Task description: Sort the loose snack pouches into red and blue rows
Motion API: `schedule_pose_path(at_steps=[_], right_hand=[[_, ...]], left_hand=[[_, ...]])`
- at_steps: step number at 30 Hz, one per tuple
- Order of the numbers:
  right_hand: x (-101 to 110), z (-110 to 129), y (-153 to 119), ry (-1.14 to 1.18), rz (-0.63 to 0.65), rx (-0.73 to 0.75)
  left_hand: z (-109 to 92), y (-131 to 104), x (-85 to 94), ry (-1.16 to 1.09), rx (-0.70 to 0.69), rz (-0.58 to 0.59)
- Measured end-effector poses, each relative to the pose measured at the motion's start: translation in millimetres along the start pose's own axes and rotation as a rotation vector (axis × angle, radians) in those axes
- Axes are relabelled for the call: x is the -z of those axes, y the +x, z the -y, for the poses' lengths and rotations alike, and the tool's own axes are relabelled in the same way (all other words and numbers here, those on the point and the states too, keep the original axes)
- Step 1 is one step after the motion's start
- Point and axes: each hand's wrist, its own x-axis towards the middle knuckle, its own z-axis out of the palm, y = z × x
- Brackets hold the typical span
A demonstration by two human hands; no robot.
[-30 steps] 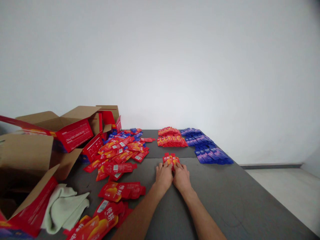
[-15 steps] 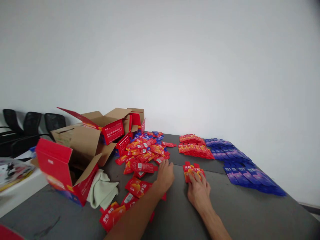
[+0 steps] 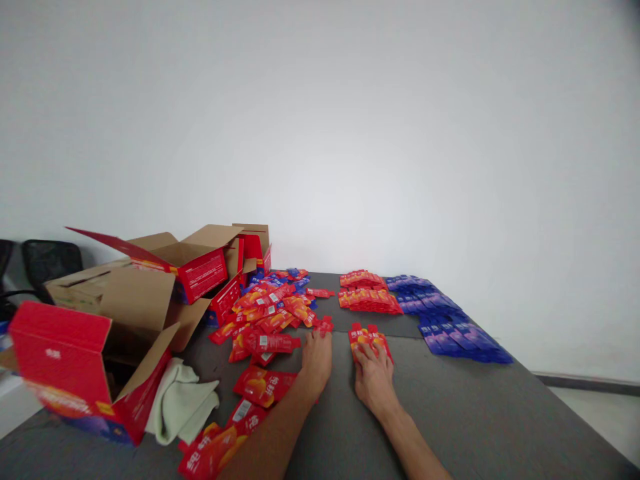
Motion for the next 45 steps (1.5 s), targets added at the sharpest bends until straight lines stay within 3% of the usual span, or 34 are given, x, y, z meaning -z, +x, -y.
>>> schedule_pose_path(at_steps=[3, 7, 9, 14, 17, 24, 30, 35, 40, 42, 45], right_hand=[[3.1, 2.8, -0.3, 0.034, -0.001, 0.0], [11.1, 9.1, -2.7, 0.112, 0.004, 0.026], [13.8, 13.0, -4.7, 0.159, -0.004, 0.041], [14.0, 20.9, -8.3, 0.325, -0.032, 0.042], [13.9, 24.5, -8.9, 0.484, -0.046, -0.025], [21.3, 32.5, -5.0, 0.971, 0.042, -0.172], [24.0, 28.0, -0.6, 1.258, 0.157, -0.315], [37.8, 30.3, -2.5, 1.19, 0.171, -0.27], [43.7, 30.3, -2.7, 1.177, 0.033, -0.24], [40.6, 27.7, -2.2, 1.172, -0.008, -0.278], [36.6, 24.9, -2.1, 1.146, -0.013, -0.303]], left_hand=[[-2.5, -2.3, -0.8, -0.03, 0.037, -0.002], [9.8, -0.6, -7.8, -0.301, 0.163, -0.051], [17.6, -0.6, -14.0, -0.536, 0.232, -0.076], [18.3, -8.8, -23.4, -1.348, 0.388, 0.012], [10.7, -17.1, -20.7, -1.536, 0.367, 0.055], [7.8, -25.6, -12.1, -1.475, 0.329, 0.157], [6.0, -26.4, -3.2, -1.535, 0.148, 0.135], [6.2, -28.6, 9.9, -1.495, 0.144, 0.162], [3.2, -33.7, 16.1, -1.463, 0.093, 0.388], [1.7, -34.9, 13.1, -1.44, 0.052, 0.366], [1.7, -34.0, 6.6, -1.361, 0.059, 0.24]])
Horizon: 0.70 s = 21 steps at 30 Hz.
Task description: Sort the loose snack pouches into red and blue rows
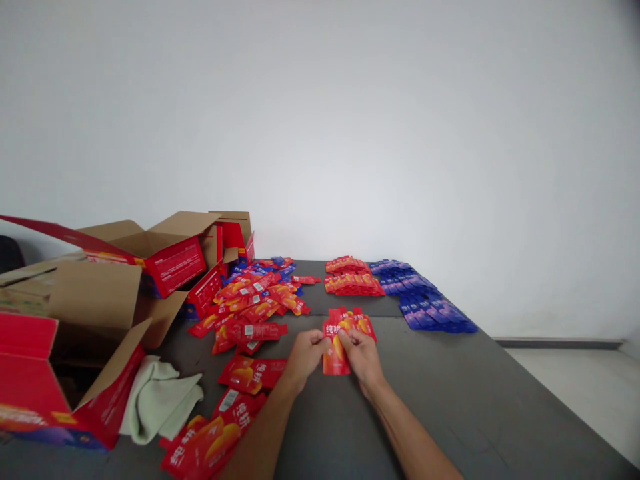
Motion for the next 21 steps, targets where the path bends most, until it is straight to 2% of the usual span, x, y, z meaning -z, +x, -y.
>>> schedule_pose_path(at_steps=[6, 10, 12, 15, 19, 21], right_hand=[[-2.9, -3.6, -1.4, -0.078, 0.105, -0.057], [-6.3, -14.1, 2.7, -0.131, 0.019, -0.106], [-5.4, -17.9, 5.7, -0.174, -0.018, -0.069], [1.2, -19.1, 9.8, -0.317, -0.023, 0.052], [16.1, -22.7, 15.5, -0.672, -0.044, 0.273], [23.4, -28.7, 18.3, -0.859, -0.058, 0.289]], left_hand=[[4.6, 5.8, 4.2, 0.047, 0.002, -0.171], [11.9, 6.5, 0.4, 0.013, 0.147, -0.182], [18.6, 8.7, -3.3, -0.009, 0.179, -0.181], [29.5, 19.0, -8.0, -0.007, 0.095, -0.188], [37.9, 43.2, -14.7, 0.053, 0.049, -0.207], [37.3, 54.1, -19.5, 0.094, 0.074, -0.203]])
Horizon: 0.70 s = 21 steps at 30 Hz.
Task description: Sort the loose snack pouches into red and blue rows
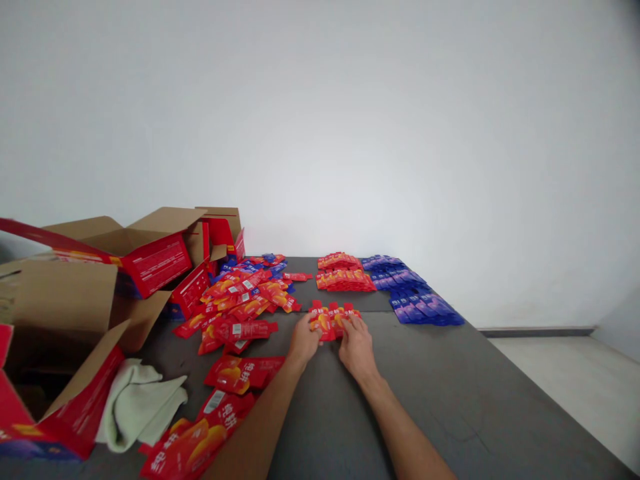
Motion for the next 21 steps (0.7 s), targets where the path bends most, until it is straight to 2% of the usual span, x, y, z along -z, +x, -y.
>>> schedule_pose_path(at_steps=[3, 6, 8, 11, 14, 17, 21], right_hand=[[-3.4, -13.8, -0.5, -0.171, 0.104, -0.054], [-7.0, -23.1, -0.5, -0.232, 0.237, -0.084], [-8.7, -26.6, 0.2, -0.247, 0.279, -0.086], [-10.7, -29.2, 1.1, -0.252, 0.292, -0.092], [-11.7, -30.0, 1.4, -0.245, 0.277, -0.11], [-10.6, -31.0, 2.4, -0.221, 0.264, -0.131], [-6.7, -36.5, 5.9, -0.159, 0.245, -0.129]], left_hand=[[-7.3, 7.5, -8.4, 0.187, -0.028, -0.004], [-13.7, 8.7, -12.8, 0.419, -0.117, -0.004], [-15.3, 7.3, -14.1, 0.483, -0.142, -0.008], [-15.2, 2.0, -15.3, 0.667, -0.193, -0.013], [-15.8, -5.9, -17.2, 0.877, -0.271, 0.068], [-17.8, -13.5, -20.4, 0.933, -0.32, 0.164], [-18.9, -17.4, -25.6, 0.976, -0.343, 0.201]])
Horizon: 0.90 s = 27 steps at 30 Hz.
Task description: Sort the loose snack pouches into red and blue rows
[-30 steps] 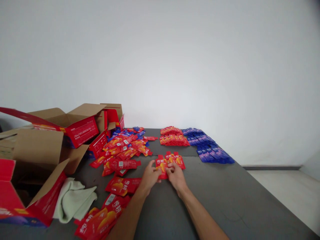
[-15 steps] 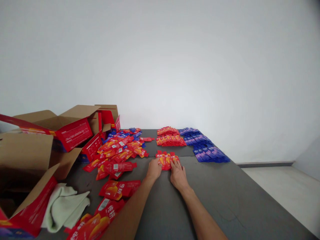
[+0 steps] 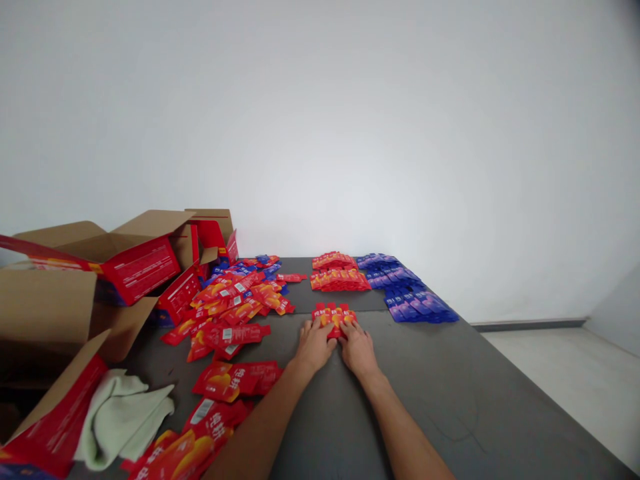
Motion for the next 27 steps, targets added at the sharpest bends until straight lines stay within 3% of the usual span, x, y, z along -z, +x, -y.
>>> schedule_pose_path(at_steps=[5, 15, 21, 27], right_hand=[[4.2, -11.1, 3.4, 0.029, 0.001, 0.047], [13.6, -6.7, -1.8, -0.037, -0.03, -0.052], [11.7, 2.9, -3.1, -0.014, -0.123, -0.029], [10.8, 25.4, -6.1, 0.06, -0.163, 0.184]], left_hand=[[-4.7, 3.0, -7.7, -0.074, 0.013, -0.009], [-22.5, 8.2, -25.0, -0.053, 0.044, -0.007], [-19.9, 4.7, -16.4, -0.082, 0.027, 0.021], [-8.0, -13.7, 4.6, -0.116, 0.035, -0.019]])
